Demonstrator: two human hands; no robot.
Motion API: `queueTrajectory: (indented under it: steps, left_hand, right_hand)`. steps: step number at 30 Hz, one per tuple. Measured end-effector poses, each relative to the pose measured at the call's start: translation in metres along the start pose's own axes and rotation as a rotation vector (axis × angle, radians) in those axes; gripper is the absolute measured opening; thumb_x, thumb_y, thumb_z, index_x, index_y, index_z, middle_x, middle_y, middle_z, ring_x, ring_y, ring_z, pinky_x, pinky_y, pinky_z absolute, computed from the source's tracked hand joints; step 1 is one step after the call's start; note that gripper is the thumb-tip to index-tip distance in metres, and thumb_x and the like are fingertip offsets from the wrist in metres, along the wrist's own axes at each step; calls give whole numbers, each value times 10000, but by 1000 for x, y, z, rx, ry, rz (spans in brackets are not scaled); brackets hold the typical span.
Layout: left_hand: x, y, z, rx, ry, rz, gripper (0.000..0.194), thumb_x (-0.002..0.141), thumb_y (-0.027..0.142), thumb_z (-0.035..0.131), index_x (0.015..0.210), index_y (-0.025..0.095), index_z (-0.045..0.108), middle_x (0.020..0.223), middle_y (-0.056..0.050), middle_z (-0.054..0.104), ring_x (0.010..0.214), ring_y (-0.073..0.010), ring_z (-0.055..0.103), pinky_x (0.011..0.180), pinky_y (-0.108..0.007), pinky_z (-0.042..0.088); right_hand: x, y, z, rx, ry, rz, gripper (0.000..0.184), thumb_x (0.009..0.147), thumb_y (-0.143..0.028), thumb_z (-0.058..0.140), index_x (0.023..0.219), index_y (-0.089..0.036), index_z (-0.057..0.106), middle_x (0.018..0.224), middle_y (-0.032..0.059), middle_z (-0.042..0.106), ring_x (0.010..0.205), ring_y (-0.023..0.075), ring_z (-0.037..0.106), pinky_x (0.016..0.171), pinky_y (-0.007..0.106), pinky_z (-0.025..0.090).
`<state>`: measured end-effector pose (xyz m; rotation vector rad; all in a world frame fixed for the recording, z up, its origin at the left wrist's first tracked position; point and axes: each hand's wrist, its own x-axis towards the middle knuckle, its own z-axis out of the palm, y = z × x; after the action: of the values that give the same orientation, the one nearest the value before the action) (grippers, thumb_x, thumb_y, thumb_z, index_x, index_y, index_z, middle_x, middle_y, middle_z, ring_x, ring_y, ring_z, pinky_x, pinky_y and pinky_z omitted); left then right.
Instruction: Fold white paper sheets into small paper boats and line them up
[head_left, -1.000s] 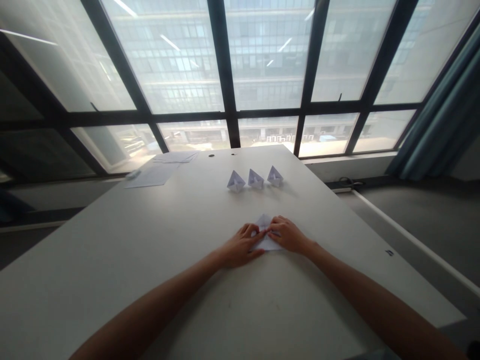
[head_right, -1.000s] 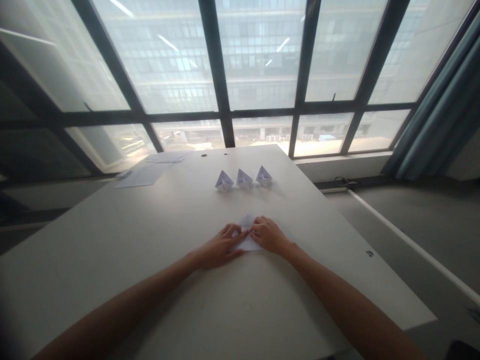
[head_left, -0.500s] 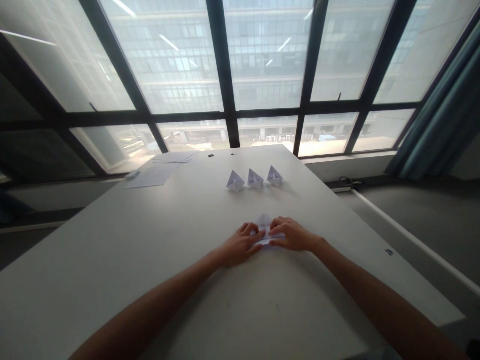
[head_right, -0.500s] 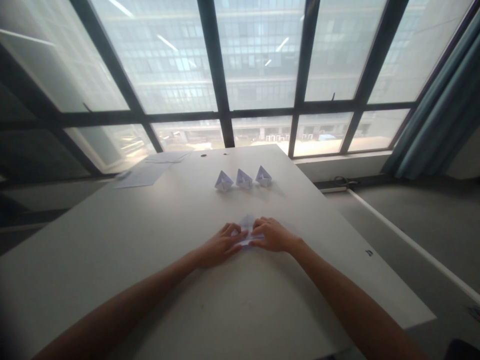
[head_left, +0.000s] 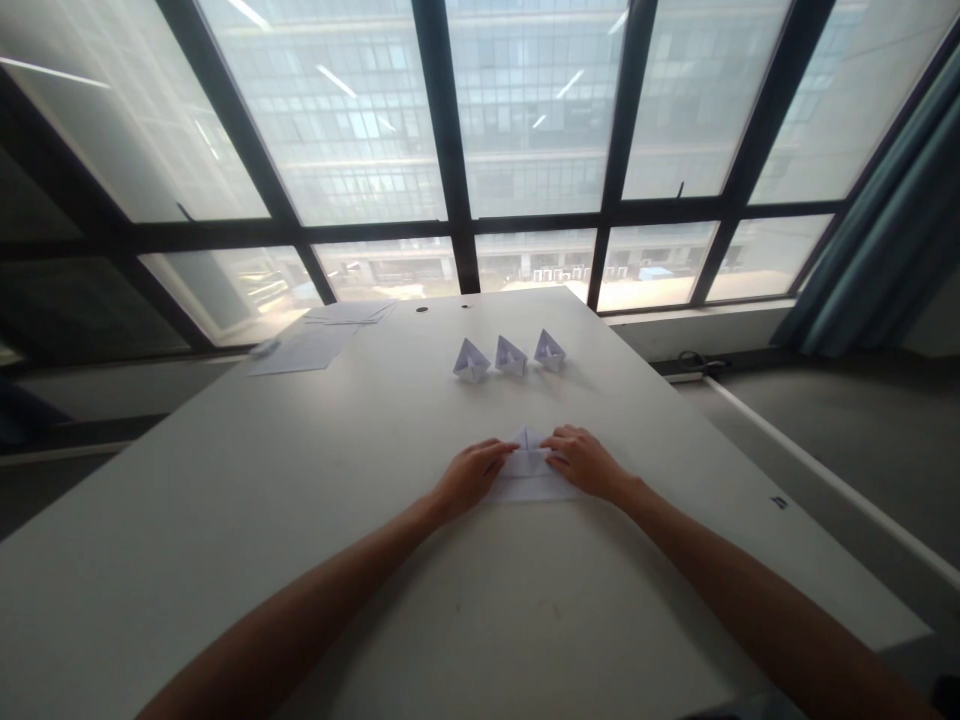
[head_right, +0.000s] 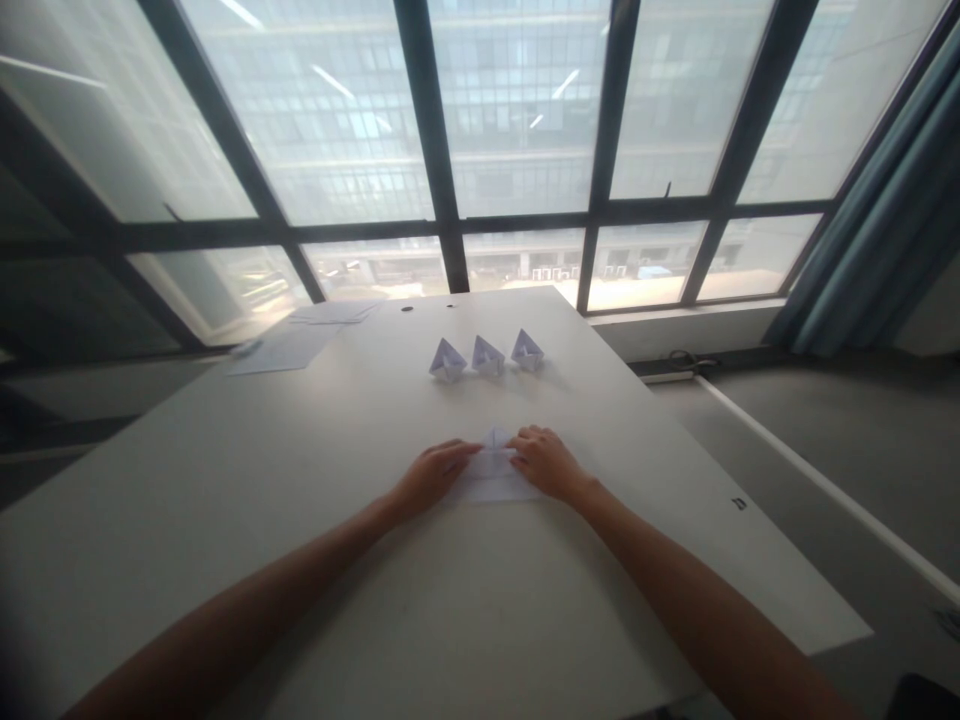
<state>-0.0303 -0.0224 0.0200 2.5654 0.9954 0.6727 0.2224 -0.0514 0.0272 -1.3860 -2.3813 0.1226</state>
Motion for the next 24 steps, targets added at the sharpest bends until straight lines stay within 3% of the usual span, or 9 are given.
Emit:
queueTrajectory:
  steps: [4, 6, 10, 13, 16, 19, 24]
  left_hand:
    - [-1, 6, -3, 227, -27, 101, 396, 943, 108, 386, 1173, 250, 676, 1352, -67, 579, 1285, -232, 504, 1151, -477, 298]
    - [-2, 11, -1, 262, -89, 186, 438, 960, 99, 350, 1291, 247, 595, 1465, -62, 478, 1406, -220, 360, 1193, -485, 199]
    - [-5, 19, 9, 207, -244, 211, 559, 1019, 372, 366, 1536, 215, 224, 1581, -100, 266, 1477, -228, 178, 1198, -471, 169]
    - [-6, 18, 14, 204, -308, 206, 679, 1008, 505, 340, 1558, 179, 111, 1603, -134, 141, 1487, -246, 88, 1200, -468, 131]
    - [-6, 14, 15, 211, -326, 203, 721, 1000, 546, 324, 1558, 158, 85, 1606, -146, 73, 1488, -250, 41, 1201, -450, 123]
    - [-5, 8, 16, 227, -331, 135, 739, 995, 572, 297, 1551, 121, 114, 1600, -169, 83, 1486, -264, 43, 1196, -441, 136]
    - [-6, -4, 21, 278, -243, -89, 701, 1011, 537, 239, 1514, 50, 221, 1580, -224, 158, 1479, -301, 96, 1183, -488, 159]
  right_hand:
    - [0, -2, 0, -42, -6, 51, 203, 919, -264, 583, 1084, -215, 691, 1055, 85, 622, 1044, 221, 545, 936, 345, 404]
    - [-1, -8, 1, -78, 27, 71, 222, 913, -238, 578, 1110, -216, 678, 1094, 97, 613, 1080, 243, 525, 961, 377, 398]
    - [0, -23, 16, -51, 87, 58, 427, 905, -109, 461, 1312, -190, 560, 1277, 129, 571, 1207, 247, 476, 1041, 391, 373]
    - [2, -27, 31, 30, 44, 42, 551, 930, -115, 343, 1481, -146, 363, 1481, 129, 438, 1362, 218, 377, 1114, 382, 327]
    - [3, -24, 41, 7, -66, 65, 557, 988, -227, 253, 1529, -92, 244, 1561, 155, 306, 1452, 236, 253, 1166, 439, 248]
    - [1, -17, 42, -43, -102, 111, 570, 1008, -320, 236, 1527, -83, 251, 1571, 168, 257, 1473, 263, 185, 1180, 487, 185]
    - [0, -7, 42, -44, -92, 187, 560, 997, -328, 329, 1498, -78, 318, 1564, 173, 281, 1466, 273, 210, 1179, 481, 179]
